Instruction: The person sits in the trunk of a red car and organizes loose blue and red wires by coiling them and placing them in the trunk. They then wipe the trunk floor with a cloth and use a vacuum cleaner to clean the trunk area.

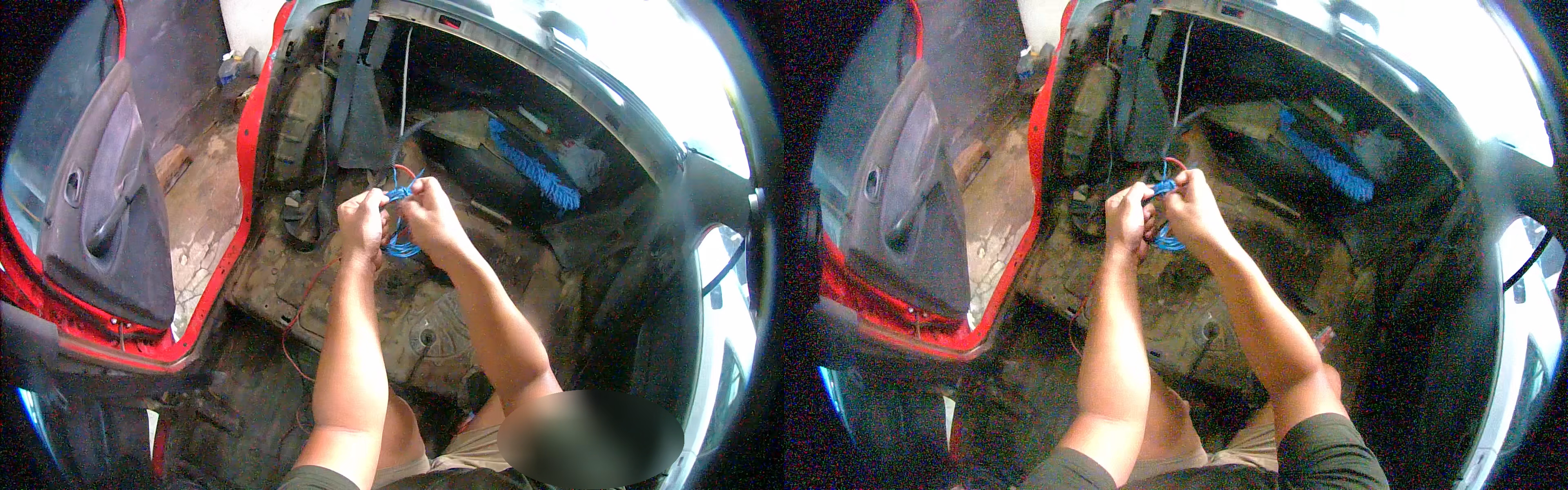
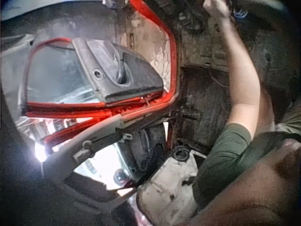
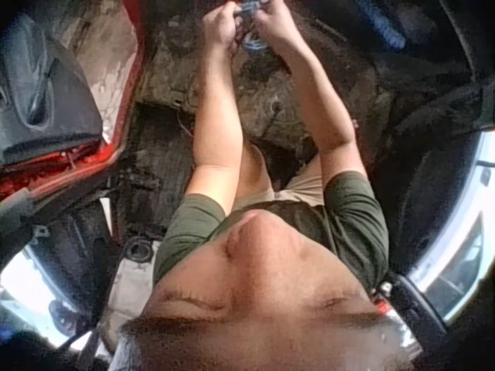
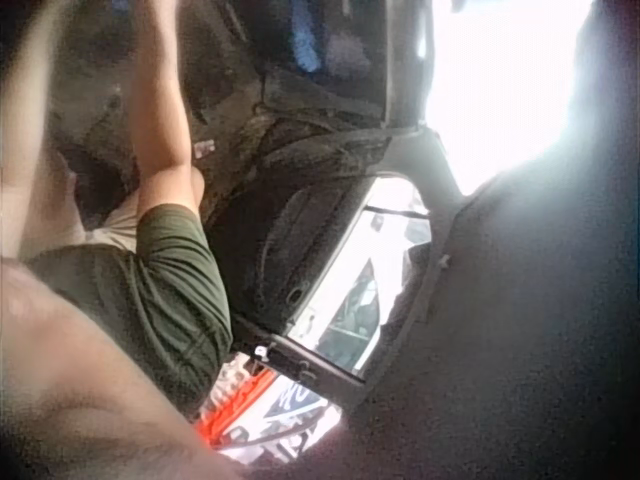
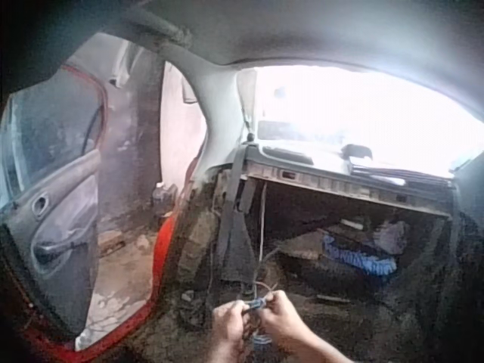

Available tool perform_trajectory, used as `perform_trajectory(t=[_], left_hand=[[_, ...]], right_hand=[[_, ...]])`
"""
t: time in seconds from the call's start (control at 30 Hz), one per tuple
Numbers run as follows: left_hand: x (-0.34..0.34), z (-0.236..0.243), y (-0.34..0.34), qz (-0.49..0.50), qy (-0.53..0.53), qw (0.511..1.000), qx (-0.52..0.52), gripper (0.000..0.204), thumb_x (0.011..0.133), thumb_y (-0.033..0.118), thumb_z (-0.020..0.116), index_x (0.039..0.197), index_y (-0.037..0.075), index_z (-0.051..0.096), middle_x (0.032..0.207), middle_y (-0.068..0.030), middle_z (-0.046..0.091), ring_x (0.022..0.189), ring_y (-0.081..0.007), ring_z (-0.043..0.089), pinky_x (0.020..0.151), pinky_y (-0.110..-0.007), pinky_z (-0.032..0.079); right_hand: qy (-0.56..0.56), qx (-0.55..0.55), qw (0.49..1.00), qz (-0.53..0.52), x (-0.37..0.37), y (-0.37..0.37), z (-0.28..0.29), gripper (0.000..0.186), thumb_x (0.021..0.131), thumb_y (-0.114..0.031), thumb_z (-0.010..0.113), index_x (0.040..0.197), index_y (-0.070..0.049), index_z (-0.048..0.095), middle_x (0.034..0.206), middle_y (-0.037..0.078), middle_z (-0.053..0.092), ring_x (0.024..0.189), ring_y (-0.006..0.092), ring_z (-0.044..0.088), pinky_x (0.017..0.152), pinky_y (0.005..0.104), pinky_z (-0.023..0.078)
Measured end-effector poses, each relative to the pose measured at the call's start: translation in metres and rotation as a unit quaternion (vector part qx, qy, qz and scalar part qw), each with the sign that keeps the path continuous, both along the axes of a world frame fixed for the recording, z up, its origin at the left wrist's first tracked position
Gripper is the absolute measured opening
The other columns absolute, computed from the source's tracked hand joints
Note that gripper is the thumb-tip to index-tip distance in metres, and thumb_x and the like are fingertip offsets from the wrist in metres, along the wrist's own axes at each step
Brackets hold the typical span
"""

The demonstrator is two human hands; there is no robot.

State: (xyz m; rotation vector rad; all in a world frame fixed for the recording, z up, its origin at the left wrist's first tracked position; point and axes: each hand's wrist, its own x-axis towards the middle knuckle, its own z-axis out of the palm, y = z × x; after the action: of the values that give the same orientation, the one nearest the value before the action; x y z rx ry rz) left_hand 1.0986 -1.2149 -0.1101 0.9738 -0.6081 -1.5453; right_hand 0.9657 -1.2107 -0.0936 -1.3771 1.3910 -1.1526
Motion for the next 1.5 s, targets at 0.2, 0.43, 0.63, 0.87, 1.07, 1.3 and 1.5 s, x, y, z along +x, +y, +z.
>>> perform_trajectory(t=[0.2, 0.43, 0.63, 0.87, 1.07, 1.3, 1.5], left_hand=[[-0.018, -0.007, -0.004, 0.04, -0.025, 0.986, -0.16, 0.015, 0.092, 0.009, 0.062, 0.09, -0.002, 0.073, 0.071, 0.005, 0.059, 0.058, -0.0018, 0.046, 0.049, -0.021, 0.032], [-0.024, -0.001, 0.0, 0.091, 0.023, 0.99, -0.108, 0.013, 0.094, 0.006, 0.06, 0.088, 0.0, 0.07, 0.067, 0.0041, 0.056, 0.052, -0.0029, 0.045, 0.046, -0.022, 0.033], [-0.025, -0.013, -0.01, 0.066, 0.077, 0.983, -0.155, 0.012, 0.095, 0.005, 0.056, 0.099, 0.0, 0.067, 0.075, 0.004, 0.054, 0.061, -0.0041, 0.047, 0.048, -0.021, 0.036], [-0.027, 0.003, 0.005, -0.011, 0.09, 0.987, -0.131, 0.016, 0.104, 0.012, 0.054, 0.11, 0.001, 0.064, 0.079, 0.0004, 0.06, 0.069, -0.0068, 0.06, 0.061, -0.025, 0.059], [-0.026, 0.004, 0.012, -0.048, 0.029, 0.99, -0.128, 0.017, 0.105, 0.016, 0.056, 0.11, 0.003, 0.065, 0.071, 0.0067, 0.05, 0.056, -0.0017, 0.042, 0.047, -0.02, 0.035], [-0.029, 0.0, 0.017, -0.118, 0.083, 0.985, -0.097, 0.015, 0.105, 0.018, 0.054, 0.111, 0.006, 0.061, 0.07, 0.0068, 0.048, 0.053, -0.0018, 0.038, 0.044, -0.021, 0.03], [-0.042, 0.008, 0.022, -0.134, 0.151, 0.978, -0.052, 0.008, 0.104, 0.017, 0.054, 0.108, 0.011, 0.053, 0.076, 0.0001, 0.052, 0.052, -0.0052, 0.04, 0.043, -0.022, 0.03]], right_hand=[[0.093, -0.149, 0.98, 0.091, -0.005, 0.032, 0.033, 0.015, 0.096, -0.002, 0.053, 0.106, -0.006, 0.042, 0.08, 0.004, 0.052, 0.068, 0.0099, 0.044, 0.057, 0.0294, 0.04], [0.202, -0.178, 0.952, 0.146, 0.002, 0.075, 0.037, 0.013, 0.092, 0.0, 0.055, 0.1, -0.003, 0.045, 0.08, 0.017, 0.053, 0.068, 0.0344, 0.053, 0.065, 0.0406, 0.046], [0.152, -0.125, 0.966, 0.167, -0.02, 0.073, 0.037, 0.013, 0.096, 0.003, 0.05, 0.107, -0.003, 0.045, 0.086, 0.012, 0.056, 0.073, 0.0195, 0.054, 0.066, 0.0325, 0.047], [0.26, -0.068, 0.92, 0.285, -0.015, 0.1, 0.021, 0.017, 0.094, 0.0, 0.052, 0.109, -0.002, 0.046, 0.09, 0.024, 0.06, 0.084, 0.0441, 0.062, 0.073, 0.0466, 0.051], [0.248, -0.08, 0.912, 0.317, -0.019, 0.12, 0.031, 0.018, 0.09, 0.001, 0.052, 0.107, -0.002, 0.048, 0.084, 0.019, 0.061, 0.074, 0.0434, 0.064, 0.067, 0.0488, 0.052], [0.251, -0.083, 0.866, 0.425, -0.016, 0.123, 0.018, 0.025, 0.086, 0.0, 0.056, 0.109, -0.005, 0.049, 0.082, 0.018, 0.062, 0.075, 0.0437, 0.064, 0.065, 0.0501, 0.052], [0.212, -0.085, 0.863, 0.45, -0.027, 0.119, 0.019, 0.025, 0.086, 0.0, 0.057, 0.109, -0.004, 0.049, 0.082, 0.018, 0.063, 0.076, 0.0418, 0.064, 0.065, 0.0491, 0.051]])
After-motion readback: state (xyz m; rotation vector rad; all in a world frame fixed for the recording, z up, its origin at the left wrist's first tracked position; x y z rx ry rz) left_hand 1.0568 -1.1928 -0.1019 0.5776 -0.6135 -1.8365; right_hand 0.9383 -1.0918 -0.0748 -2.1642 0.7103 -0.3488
